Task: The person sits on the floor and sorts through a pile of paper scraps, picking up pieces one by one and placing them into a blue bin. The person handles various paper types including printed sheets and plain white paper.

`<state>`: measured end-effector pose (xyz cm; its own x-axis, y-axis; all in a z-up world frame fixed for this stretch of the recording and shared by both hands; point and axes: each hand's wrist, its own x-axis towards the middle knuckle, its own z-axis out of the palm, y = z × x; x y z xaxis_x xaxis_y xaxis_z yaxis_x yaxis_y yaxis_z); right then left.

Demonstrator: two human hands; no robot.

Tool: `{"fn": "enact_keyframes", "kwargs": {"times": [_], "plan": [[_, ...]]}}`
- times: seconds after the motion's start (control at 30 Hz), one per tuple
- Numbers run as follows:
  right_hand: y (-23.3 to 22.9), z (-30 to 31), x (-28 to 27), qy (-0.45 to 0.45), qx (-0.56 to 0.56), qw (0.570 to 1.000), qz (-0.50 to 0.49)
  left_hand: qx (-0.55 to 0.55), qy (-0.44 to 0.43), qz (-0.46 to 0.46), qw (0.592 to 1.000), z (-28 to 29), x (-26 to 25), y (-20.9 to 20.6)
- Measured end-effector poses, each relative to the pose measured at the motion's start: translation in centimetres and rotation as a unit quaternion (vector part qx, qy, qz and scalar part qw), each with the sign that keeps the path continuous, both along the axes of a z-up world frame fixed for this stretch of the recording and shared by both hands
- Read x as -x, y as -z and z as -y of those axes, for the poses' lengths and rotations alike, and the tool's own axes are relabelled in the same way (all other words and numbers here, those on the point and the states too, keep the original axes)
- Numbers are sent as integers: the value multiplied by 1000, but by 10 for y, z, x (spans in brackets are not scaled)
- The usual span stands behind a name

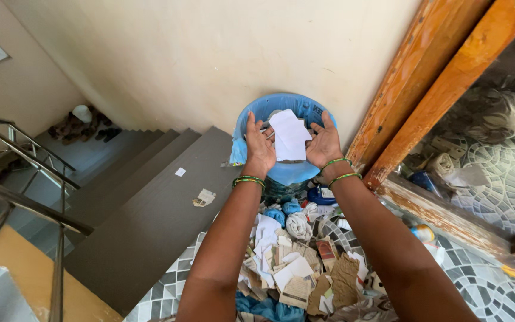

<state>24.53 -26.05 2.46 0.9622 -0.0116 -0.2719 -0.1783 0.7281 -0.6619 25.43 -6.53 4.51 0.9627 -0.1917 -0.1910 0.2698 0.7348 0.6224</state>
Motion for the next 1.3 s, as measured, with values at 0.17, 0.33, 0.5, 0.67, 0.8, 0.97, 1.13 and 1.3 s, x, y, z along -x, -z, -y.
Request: {"fn": "enact_keyframes", "kwargs": {"times": [0.17,0.33,0.5,0.67,0.8,0.97,1.13,1.3], "plan": [[-19,-9,5,7,-12,1000,19,-37,11,-6,999,1,-5,-3],[-23,-10,8,10,-20,999,23,-88,28,-5,996,0,-4,-6],[-9,-1,-1,25,0,999,30,-66,29,12,997,0,-4,-2],[-19,-1,23,-9,-25,995,101,-35,41,89,995,-3,13,-8],[-42,-8,64,-55,-69,984,157,8,74,156,985,-1,51,-22],[-74,-15,133,-104,-111,969,193,75,131,216,965,-13,117,-51],[-81,-22,198,-130,-85,970,187,103,163,231,954,-41,182,-65],[-61,-28,242,-132,-68,979,139,74,172,200,962,-56,226,-49]]}}
